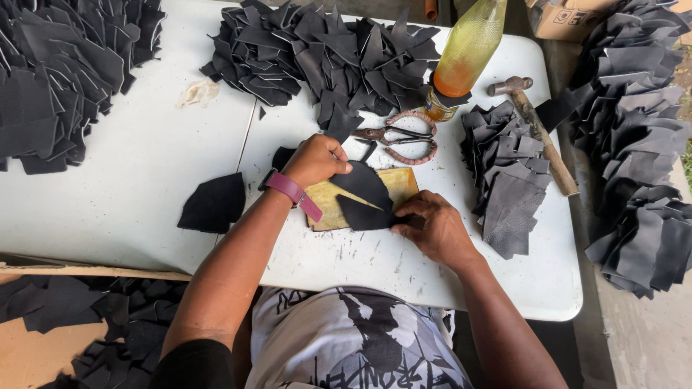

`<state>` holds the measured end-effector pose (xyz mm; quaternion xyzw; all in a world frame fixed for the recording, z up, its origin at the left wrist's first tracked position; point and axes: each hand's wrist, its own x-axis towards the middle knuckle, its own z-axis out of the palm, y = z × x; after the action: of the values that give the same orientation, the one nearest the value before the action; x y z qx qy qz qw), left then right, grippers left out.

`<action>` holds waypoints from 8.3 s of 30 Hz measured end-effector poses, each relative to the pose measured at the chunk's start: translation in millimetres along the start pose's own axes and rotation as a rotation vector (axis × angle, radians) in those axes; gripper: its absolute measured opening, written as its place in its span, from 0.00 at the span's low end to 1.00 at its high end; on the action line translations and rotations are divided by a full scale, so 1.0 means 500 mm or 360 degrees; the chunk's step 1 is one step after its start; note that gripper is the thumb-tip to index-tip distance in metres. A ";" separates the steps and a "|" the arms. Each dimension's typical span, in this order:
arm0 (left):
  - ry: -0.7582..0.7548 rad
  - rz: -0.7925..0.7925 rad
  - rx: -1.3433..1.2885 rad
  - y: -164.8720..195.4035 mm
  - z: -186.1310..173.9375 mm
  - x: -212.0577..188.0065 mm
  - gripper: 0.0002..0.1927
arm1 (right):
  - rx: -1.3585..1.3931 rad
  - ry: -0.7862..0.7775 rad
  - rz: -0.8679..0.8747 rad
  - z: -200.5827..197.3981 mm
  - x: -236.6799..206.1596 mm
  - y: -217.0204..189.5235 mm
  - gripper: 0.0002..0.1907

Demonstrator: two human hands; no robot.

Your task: The person assembles small black leather pieces by hand on a white table. They pick up two pieces, align them, press them together, and place the joined unit into a growing stack. The process is repeated continuously with new pairs from the surrounding piles.

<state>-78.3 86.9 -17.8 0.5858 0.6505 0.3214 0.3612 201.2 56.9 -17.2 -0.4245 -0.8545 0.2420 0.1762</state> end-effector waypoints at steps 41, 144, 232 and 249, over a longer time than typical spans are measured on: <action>0.0079 -0.0042 0.0512 -0.093 -0.033 -0.199 0.45 | -0.0094 0.0144 0.0080 -0.019 -0.052 0.006 0.47; 0.0063 0.0221 0.0059 -0.104 -0.034 -0.224 0.43 | 0.1165 -0.0382 0.0208 0.009 0.156 0.064 0.31; 0.0542 0.0471 -0.2589 -0.058 0.026 -0.139 0.47 | 0.2446 0.0133 0.0221 0.102 0.092 -0.006 0.40; 0.0342 0.0388 0.0249 -0.016 0.084 -0.307 0.24 | 0.0426 -0.0037 -0.0074 0.026 0.118 0.018 0.18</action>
<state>-38.8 -66.8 -32.6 0.6489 0.6325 0.3720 0.2013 166.1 105.9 -27.2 -0.3745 -0.8261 0.3546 0.2271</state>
